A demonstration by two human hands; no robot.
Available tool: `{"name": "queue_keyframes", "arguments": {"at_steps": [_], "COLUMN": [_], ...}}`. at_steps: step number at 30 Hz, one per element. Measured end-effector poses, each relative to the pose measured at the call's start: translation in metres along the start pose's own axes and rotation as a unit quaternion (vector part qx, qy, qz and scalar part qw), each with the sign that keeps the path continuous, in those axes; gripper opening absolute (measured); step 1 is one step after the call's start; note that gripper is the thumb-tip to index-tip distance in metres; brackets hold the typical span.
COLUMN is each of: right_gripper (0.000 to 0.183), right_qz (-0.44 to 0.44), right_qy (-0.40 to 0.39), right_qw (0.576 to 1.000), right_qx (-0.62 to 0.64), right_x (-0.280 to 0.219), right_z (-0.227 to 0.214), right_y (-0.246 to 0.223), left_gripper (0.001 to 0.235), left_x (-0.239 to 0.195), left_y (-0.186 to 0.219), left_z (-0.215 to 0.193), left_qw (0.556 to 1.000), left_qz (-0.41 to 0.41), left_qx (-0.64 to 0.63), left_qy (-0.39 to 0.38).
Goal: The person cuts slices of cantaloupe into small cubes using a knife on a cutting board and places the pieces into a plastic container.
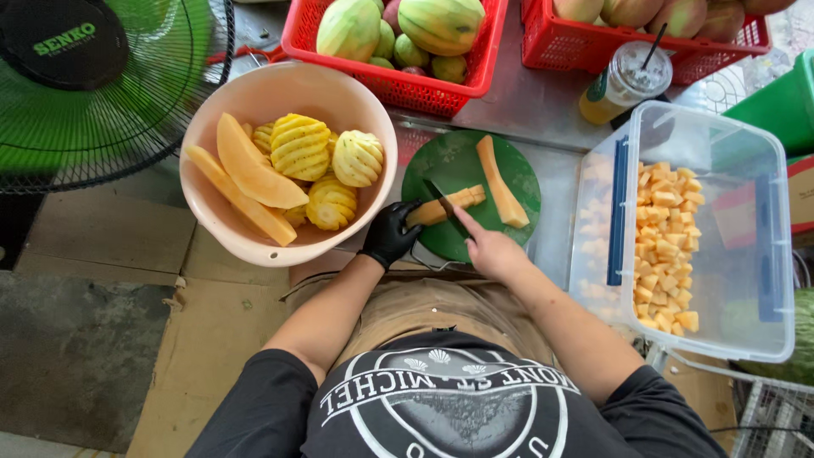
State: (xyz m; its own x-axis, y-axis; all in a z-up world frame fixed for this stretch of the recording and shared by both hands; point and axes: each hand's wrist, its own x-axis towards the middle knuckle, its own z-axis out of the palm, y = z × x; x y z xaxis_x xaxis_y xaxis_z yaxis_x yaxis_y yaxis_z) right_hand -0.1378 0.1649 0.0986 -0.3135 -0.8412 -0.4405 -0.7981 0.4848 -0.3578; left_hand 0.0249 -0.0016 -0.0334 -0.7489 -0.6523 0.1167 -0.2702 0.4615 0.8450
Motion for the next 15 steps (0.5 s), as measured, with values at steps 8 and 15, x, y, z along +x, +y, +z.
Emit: {"name": "queue_keyframes", "arguments": {"at_steps": [8,15], "right_gripper": [0.076,0.078], "right_qz": [0.026,0.008], "right_qy": [-0.009,0.019], "right_qw": [0.998,0.999], "right_qx": [-0.055,-0.044], "right_x": [-0.011,-0.001], "right_z": [-0.005,0.016], "right_y": [-0.005,0.0], "left_gripper": [0.056,0.063], "left_x": [0.005,-0.007], "left_y": [-0.005,-0.007], "left_z": [0.017,-0.004], "left_qw": [0.996,0.993], "left_qz": [0.067,0.086], "left_qx": [0.004,0.045], "left_qy": [0.067,0.064]}}
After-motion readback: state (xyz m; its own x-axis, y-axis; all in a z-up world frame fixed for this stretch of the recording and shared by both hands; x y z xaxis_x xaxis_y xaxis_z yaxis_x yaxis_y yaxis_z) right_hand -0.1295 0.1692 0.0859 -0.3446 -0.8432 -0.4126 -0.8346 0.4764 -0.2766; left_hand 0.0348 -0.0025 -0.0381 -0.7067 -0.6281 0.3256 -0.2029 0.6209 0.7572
